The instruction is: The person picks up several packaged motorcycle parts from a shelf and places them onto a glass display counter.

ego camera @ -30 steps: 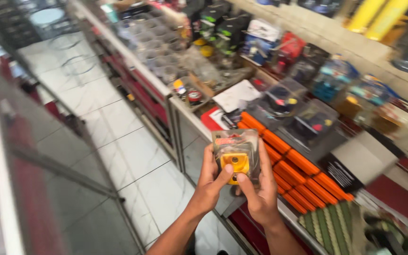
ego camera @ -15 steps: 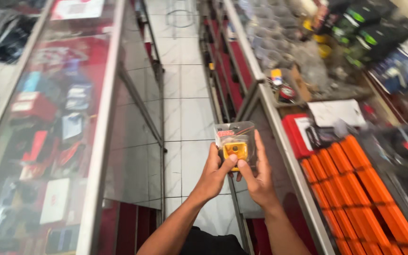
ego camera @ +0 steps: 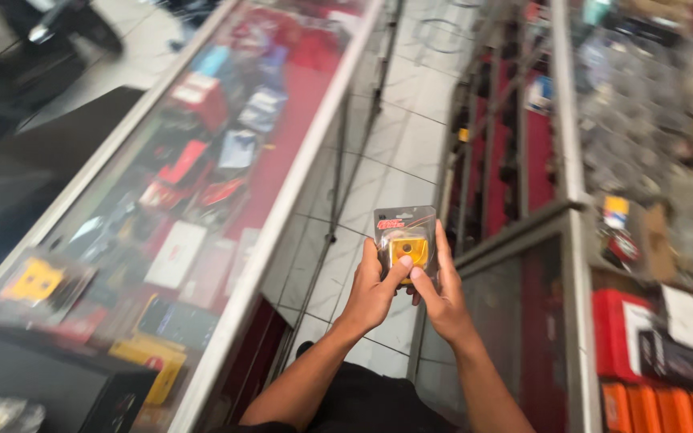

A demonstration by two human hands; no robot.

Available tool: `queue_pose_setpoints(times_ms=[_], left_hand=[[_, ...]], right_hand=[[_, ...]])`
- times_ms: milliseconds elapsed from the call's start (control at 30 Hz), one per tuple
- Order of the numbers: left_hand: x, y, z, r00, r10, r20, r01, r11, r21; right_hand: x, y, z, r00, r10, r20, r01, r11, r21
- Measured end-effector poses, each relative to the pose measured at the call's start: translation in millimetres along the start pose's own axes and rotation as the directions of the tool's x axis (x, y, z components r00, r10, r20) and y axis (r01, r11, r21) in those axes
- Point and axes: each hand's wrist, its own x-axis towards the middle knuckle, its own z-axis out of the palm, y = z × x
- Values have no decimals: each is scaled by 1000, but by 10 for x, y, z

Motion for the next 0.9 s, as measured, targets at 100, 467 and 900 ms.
queue_pose_setpoints(times_ms=[100, 467, 900], left_hand=[[-26, 169, -250, 991, 41, -129, -25, 992, 120], [-401, 607, -1065, 744, 277, -608, 98, 855, 509], [-508, 661, -1524, 235, 438, -868, 249, 836, 489]], right_hand=[[207, 61, 266, 993, -3, 120, -6, 997, 75], [823, 102, 1359, 782, -230, 580, 177, 973, 146], [1519, -15, 2387, 510, -265, 818, 436, 900, 20]])
